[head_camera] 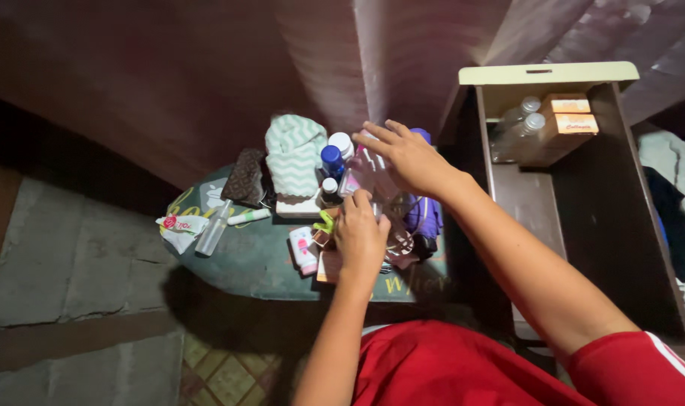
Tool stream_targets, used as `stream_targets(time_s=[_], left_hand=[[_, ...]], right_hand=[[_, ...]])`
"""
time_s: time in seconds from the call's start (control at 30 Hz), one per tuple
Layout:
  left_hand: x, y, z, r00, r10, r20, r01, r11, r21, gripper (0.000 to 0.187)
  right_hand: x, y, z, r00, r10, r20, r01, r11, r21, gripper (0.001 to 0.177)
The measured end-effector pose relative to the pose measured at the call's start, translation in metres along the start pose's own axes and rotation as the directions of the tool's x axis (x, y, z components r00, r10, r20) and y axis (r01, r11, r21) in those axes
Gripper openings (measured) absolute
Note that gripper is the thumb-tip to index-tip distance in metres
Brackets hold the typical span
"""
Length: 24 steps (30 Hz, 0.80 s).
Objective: The person wipes the inside and outside of a brown plastic drawer with a black cloth. Then they place several small boxes and bottles from a nearby table into the drawer.
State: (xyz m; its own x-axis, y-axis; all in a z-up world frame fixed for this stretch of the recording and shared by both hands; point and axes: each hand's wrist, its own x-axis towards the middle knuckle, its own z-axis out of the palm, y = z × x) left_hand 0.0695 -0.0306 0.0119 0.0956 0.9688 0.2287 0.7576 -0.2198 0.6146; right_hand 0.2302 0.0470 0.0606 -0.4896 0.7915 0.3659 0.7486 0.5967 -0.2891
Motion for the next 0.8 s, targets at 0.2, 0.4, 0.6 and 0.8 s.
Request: stream_targets(time_s=[0.2, 0.4, 0.6, 0.8], left_hand=[[0.010, -0.014, -0.009, 0.994, -0.004, -0.107, -0.006, 0.995, -0.097, 0.041], [0.034, -0.026, -0.036, 0.974, 0.031, -0.223, -0.070, 0.983, -0.171, 0.031], [0.063, -0.019, -0.080, 0.967, 0.015, -0.256, -0.096, 0.948, -0.304, 0.029], [0.095, -0.010, -0.127, 0.978, 0.056, -0.200, -0.163, 0.806, -0.569, 0.030]], right_hand=[[-0.002, 0.005, -0.005, 0.980, 0.148, 0.133, -0.158, 0.985, 0.068, 0.047], [-0.013, 0.013, -0.007, 0.961, 0.209, 0.184, -0.248, 0.942, 0.227, 0.041], [-0.021, 0.019, 0.007, 0.981, 0.144, 0.128, -0.180, 0.924, 0.338, 0.046], [-0.027, 0.023, 0.013, 0.965, 0.207, 0.159, -0.250, 0.909, 0.332, 0.061]])
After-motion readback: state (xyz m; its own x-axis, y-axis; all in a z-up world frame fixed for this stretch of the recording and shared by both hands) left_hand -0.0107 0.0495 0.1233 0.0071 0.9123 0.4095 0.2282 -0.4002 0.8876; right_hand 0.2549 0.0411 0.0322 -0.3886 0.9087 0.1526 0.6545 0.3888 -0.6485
